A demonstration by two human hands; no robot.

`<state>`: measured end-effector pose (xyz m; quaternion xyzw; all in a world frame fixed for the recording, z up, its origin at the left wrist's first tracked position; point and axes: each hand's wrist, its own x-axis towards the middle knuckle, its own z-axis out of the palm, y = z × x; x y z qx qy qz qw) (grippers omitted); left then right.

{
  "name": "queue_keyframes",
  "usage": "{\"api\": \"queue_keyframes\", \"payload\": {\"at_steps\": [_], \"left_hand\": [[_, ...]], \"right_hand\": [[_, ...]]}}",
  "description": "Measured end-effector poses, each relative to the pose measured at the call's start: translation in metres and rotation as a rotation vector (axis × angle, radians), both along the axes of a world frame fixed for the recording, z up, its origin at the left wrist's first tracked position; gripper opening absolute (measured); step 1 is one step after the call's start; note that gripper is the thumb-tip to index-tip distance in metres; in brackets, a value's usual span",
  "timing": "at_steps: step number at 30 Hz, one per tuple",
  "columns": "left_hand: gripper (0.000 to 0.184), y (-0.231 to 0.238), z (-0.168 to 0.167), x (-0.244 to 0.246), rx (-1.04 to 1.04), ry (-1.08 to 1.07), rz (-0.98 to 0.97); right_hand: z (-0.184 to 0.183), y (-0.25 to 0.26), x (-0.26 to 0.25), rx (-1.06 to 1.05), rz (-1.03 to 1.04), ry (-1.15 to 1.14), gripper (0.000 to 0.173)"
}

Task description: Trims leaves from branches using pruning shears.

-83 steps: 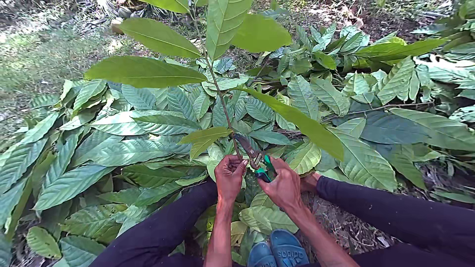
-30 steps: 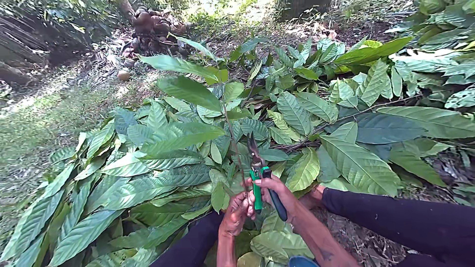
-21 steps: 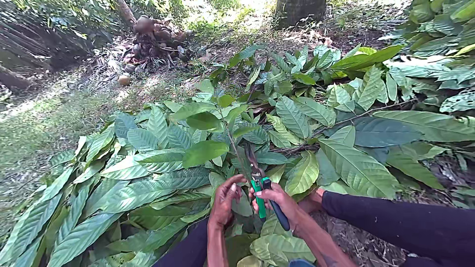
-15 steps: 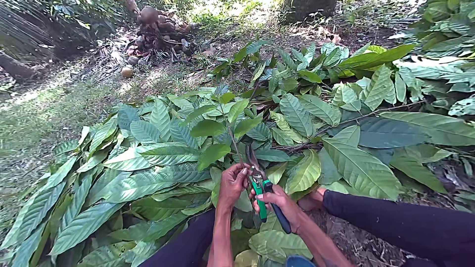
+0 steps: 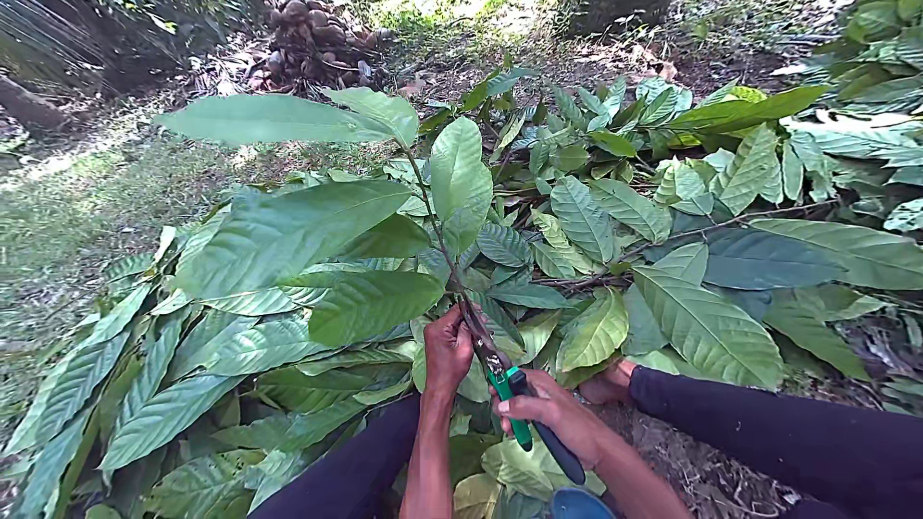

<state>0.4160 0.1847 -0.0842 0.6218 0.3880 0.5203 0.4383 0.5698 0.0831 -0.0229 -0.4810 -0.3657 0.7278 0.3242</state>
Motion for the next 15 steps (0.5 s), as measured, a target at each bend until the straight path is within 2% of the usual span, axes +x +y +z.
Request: {"api": "queue_keyframes", "payload": {"at_steps": [10,15], "left_hand": [[0.018,-0.005,-0.003,-0.002,0.024,-0.024,-0.020],[0.018,-0.009,-0.004,0.001,0.006,-0.019,-0.014]], "right_hand": [[0.007,0.009,-0.002,0.031,0.012,-0.079,0.024],[0.008,0.011,-0.003,0.055,0.019,-0.151,0.030]]}}
